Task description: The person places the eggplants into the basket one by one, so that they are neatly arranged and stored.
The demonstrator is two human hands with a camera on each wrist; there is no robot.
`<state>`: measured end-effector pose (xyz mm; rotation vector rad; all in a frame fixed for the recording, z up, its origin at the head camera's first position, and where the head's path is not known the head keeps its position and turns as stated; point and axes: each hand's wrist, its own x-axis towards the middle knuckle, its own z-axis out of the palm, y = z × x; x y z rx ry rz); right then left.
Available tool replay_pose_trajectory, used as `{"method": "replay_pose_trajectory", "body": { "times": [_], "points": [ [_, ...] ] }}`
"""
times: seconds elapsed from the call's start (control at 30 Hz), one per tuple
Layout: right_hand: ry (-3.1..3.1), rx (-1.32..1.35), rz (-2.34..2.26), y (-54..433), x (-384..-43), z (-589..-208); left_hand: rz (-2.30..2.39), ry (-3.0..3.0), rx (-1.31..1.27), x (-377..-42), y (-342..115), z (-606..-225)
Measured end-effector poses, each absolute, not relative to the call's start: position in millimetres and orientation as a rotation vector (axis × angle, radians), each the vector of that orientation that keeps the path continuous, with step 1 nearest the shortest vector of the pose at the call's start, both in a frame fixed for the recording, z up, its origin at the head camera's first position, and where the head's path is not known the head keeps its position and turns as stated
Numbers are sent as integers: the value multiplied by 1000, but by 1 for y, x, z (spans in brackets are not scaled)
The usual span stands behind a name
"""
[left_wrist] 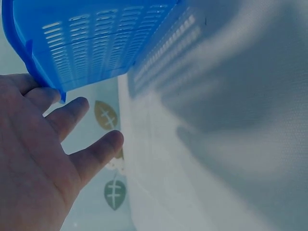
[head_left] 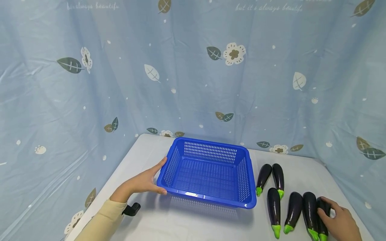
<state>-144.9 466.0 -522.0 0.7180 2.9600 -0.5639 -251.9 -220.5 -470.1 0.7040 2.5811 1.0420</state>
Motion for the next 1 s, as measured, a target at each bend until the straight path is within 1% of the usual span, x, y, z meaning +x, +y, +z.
{"method": "replay_pose_trajectory", "body": {
  "times": [0.4,0.73,1.0],
  "points": [
    [2968,776,-596,457,-146,-513,1054,2585,688,-251,-218,-470],
    [3018,720,-684,439,-155,-501,1052,2582,675,-252,-219,-471],
    [3087,607,-714,430,-160,-496,1065,2566,685,-252,-220,-470]
  ]
}}
